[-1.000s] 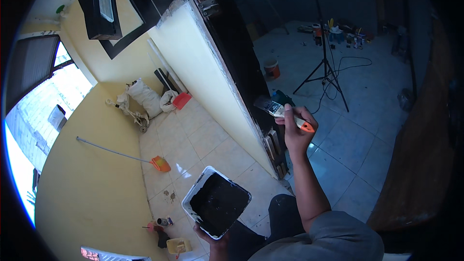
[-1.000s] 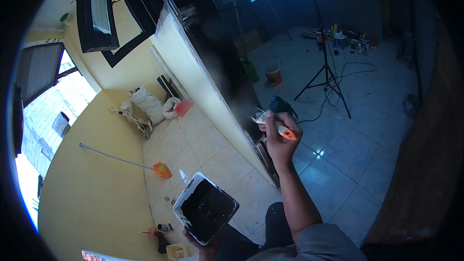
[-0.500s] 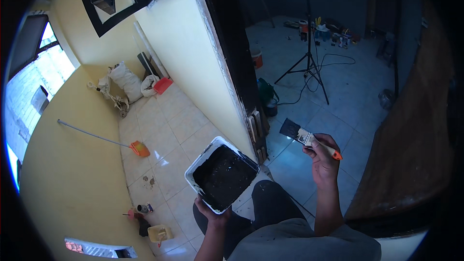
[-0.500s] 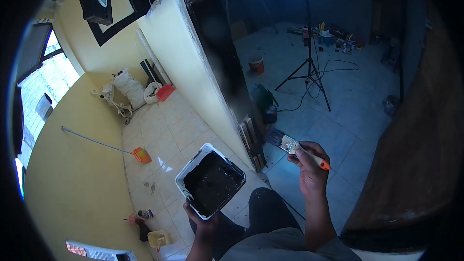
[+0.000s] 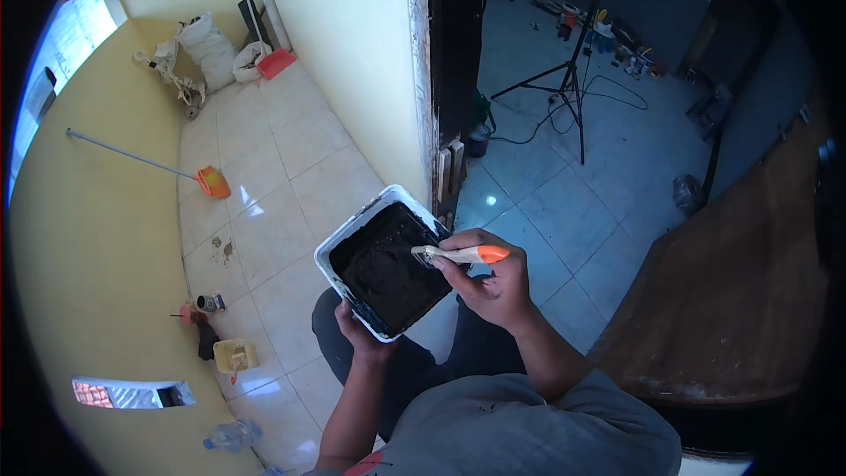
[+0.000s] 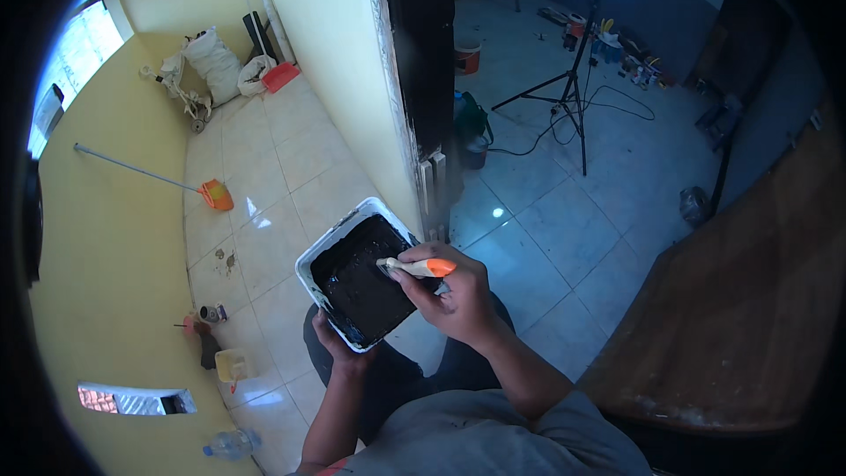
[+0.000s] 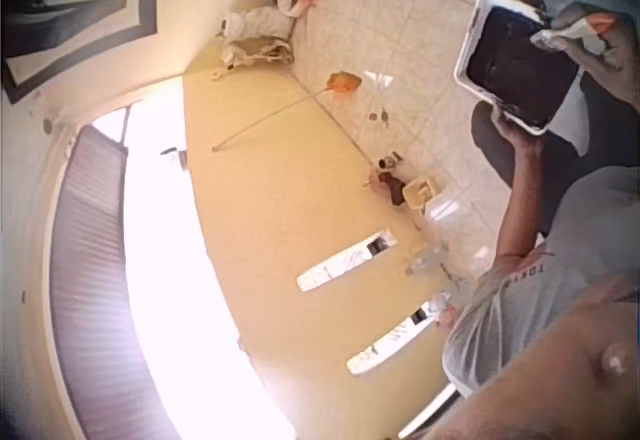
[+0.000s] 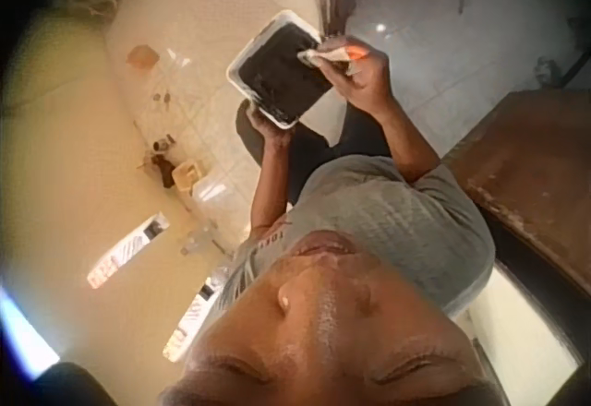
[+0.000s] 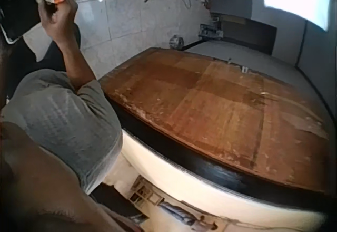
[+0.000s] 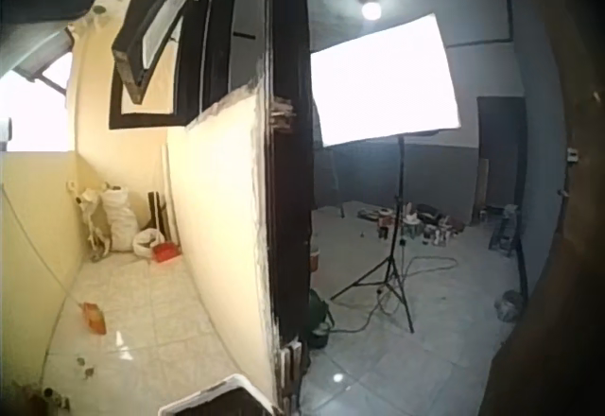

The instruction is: The person paints the edge of a wooden door frame using black paint and a brush, dipping the brush into a container of paint.

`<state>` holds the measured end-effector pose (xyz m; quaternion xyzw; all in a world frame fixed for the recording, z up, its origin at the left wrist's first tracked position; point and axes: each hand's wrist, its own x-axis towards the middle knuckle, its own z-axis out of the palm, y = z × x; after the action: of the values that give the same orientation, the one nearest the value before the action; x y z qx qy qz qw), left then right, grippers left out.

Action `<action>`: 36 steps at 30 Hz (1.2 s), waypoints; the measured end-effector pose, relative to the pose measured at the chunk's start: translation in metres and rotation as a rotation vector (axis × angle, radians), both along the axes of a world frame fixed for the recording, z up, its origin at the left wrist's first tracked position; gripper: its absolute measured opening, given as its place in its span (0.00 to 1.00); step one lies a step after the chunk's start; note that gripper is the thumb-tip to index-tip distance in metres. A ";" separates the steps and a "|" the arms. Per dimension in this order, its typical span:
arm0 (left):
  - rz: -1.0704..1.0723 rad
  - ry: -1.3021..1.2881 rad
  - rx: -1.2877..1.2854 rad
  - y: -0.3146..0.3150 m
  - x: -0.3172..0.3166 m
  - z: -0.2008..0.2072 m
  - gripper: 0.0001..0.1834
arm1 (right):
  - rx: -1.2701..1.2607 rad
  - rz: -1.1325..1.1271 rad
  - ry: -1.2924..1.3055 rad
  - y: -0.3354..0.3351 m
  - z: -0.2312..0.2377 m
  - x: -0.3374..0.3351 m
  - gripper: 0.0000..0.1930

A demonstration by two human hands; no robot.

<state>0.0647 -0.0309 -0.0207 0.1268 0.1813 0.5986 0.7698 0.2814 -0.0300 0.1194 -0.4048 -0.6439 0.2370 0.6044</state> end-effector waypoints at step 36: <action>-0.009 0.032 0.005 0.075 0.051 0.032 0.40 | 0.020 0.312 -0.573 0.118 -0.008 0.020 0.07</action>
<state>0.1161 0.0442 0.0112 0.1393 0.1918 0.5934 0.7693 0.3012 0.0876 0.1110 -0.3456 -0.8444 0.1970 0.3588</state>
